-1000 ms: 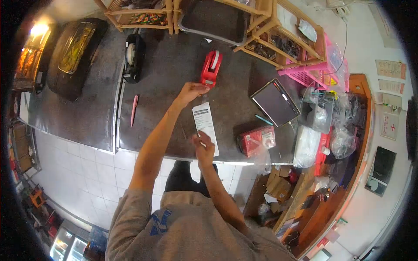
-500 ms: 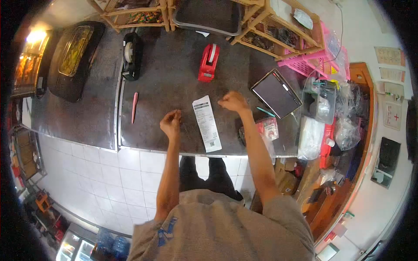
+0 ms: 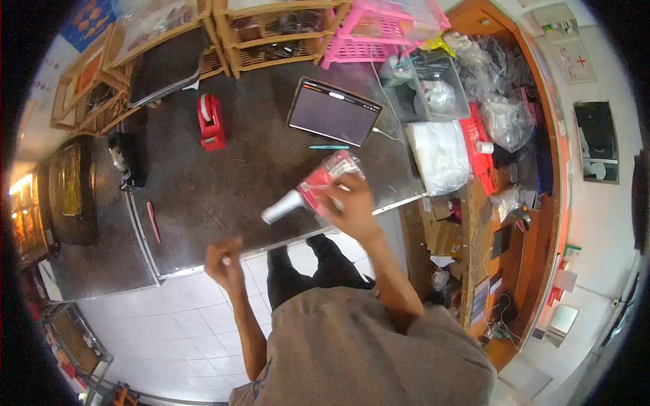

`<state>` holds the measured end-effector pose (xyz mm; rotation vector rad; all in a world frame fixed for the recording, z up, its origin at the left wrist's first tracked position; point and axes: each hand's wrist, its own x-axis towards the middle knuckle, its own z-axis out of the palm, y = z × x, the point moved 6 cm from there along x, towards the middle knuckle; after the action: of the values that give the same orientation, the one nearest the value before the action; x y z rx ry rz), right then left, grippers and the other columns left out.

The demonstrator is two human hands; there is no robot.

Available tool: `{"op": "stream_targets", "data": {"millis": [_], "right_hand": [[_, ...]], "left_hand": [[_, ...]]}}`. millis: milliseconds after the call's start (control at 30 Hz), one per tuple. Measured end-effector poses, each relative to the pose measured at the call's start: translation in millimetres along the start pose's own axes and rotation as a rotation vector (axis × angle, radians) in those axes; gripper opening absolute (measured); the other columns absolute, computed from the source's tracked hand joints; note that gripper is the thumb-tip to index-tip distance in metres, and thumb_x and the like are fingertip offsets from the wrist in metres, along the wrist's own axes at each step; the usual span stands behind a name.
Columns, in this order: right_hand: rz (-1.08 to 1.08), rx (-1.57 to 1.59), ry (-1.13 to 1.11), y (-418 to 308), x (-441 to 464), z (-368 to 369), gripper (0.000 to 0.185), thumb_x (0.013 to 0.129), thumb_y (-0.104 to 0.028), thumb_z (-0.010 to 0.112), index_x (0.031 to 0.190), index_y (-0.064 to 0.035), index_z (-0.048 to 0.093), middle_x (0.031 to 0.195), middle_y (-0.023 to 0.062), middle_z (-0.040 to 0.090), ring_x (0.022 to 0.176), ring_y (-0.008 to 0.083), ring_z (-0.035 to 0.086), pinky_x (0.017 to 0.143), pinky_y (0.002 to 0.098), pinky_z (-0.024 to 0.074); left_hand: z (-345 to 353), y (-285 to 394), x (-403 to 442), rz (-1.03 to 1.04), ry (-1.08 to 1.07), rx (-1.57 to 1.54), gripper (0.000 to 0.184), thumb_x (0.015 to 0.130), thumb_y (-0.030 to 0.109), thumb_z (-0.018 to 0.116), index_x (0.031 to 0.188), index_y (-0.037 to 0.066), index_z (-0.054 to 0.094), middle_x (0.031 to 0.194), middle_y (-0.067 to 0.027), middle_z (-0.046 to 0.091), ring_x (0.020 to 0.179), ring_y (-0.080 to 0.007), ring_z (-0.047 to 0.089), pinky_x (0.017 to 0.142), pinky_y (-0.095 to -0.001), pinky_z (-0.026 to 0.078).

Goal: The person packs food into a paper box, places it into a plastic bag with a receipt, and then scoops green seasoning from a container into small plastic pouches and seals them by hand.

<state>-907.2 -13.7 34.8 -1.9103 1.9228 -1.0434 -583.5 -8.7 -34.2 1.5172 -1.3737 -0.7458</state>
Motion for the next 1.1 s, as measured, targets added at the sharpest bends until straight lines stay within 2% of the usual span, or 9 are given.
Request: {"op": "stream_targets", "data": {"millis": [233,300,333,400,433,533,667,767,1100], "right_hand": [[0.458,0.026,-0.121,53,-144,-263,0.016,0.068,-0.004,0.079,0.080,0.0008,0.071,0.091,0.0152,0.067,0.087,0.0257,0.065,0.076,0.0374,0.0504],[0.620,0.168,0.509,48,-172,-304,0.015,0.070,-0.006,0.079,0.081,0.0015,0.072,0.090,0.0132,0.068,0.085,0.0218,0.065,0.077,0.0370,0.0508],[0.621,0.179,0.513,61,-170,-322,0.015,0.070,-0.006,0.079,0.081,0.0015,0.072,0.090,0.0132,0.068,0.085,0.0218,0.065,0.077,0.0370,0.0508],[0.560,0.071,0.009,100,-142,-336,0.016,0.074,-0.009,0.080,0.080,0.0024,0.071,0.085,0.0101,0.068,0.083,0.0192,0.064,0.078,0.0352,0.0509],[0.704,0.106,-0.004,110,-127,-329,0.017,0.077,-0.011,0.080,0.081,0.0027,0.071,0.082,0.0096,0.067,0.081,0.0185,0.064,0.076,0.0335,0.0504],[0.360,-0.035,-0.327,184,-72,-272,0.025,0.084,-0.020,0.078,0.080,0.0031,0.070,0.078,0.0092,0.067,0.073,0.0152,0.061,0.067,0.0300,0.0480],[0.322,0.127,-0.546,268,-13,-131,0.026,0.084,-0.025,0.079,0.080,0.0004,0.072,0.066,0.0092,0.063,0.061,0.0145,0.057,0.057,0.0332,0.0443],[0.108,-0.071,-0.578,308,17,-26,0.029,0.086,-0.034,0.072,0.084,-0.0057,0.075,0.077,0.0130,0.071,0.067,0.0281,0.065,0.064,0.0405,0.0484],[0.531,-0.096,-0.649,336,-26,99,0.038,0.079,-0.049,0.074,0.088,-0.0122,0.077,0.089,0.0137,0.074,0.086,0.0322,0.071,0.077,0.0436,0.0546]], "left_hand": [[81,223,-101,0.205,-0.664,-0.423,0.019,0.069,0.006,0.090,0.082,0.007,0.076,0.074,-0.0058,0.070,0.063,-0.0151,0.061,0.052,-0.0278,0.046],[112,259,-117,0.190,-0.725,-0.466,0.018,0.071,0.005,0.088,0.083,0.006,0.076,0.076,-0.0059,0.071,0.065,-0.0147,0.062,0.053,-0.0278,0.046],[127,269,-123,0.170,-0.788,-0.523,0.017,0.072,0.005,0.087,0.084,0.005,0.076,0.078,-0.0060,0.072,0.066,-0.0143,0.063,0.054,-0.0277,0.047],[152,269,-124,0.115,-0.785,-0.425,0.014,0.074,0.004,0.085,0.085,0.006,0.076,0.081,-0.0061,0.073,0.067,-0.0139,0.064,0.056,-0.0277,0.048],[167,263,-121,0.057,-0.776,-0.340,0.012,0.076,0.004,0.083,0.085,0.006,0.076,0.083,-0.0061,0.074,0.069,-0.0135,0.065,0.058,-0.0276,0.049],[198,212,-100,-0.023,-0.589,-0.215,0.010,0.082,0.008,0.079,0.091,0.004,0.078,0.082,-0.0080,0.074,0.067,-0.0117,0.063,0.059,-0.0259,0.047],[228,112,-69,-0.054,-0.399,-0.091,0.013,0.085,0.012,0.077,0.091,0.001,0.077,0.077,-0.0086,0.073,0.065,-0.0096,0.061,0.056,-0.0256,0.046],[232,27,-54,-0.206,-0.245,-0.129,0.018,0.083,0.014,0.077,0.091,-0.002,0.076,0.075,-0.0063,0.073,0.066,-0.0079,0.060,0.059,-0.0265,0.046],[227,-117,-91,-0.566,0.003,-0.354,0.031,0.080,0.023,0.081,0.085,-0.007,0.073,0.074,-0.0079,0.069,0.066,-0.0121,0.060,0.062,-0.0267,0.046]]}}
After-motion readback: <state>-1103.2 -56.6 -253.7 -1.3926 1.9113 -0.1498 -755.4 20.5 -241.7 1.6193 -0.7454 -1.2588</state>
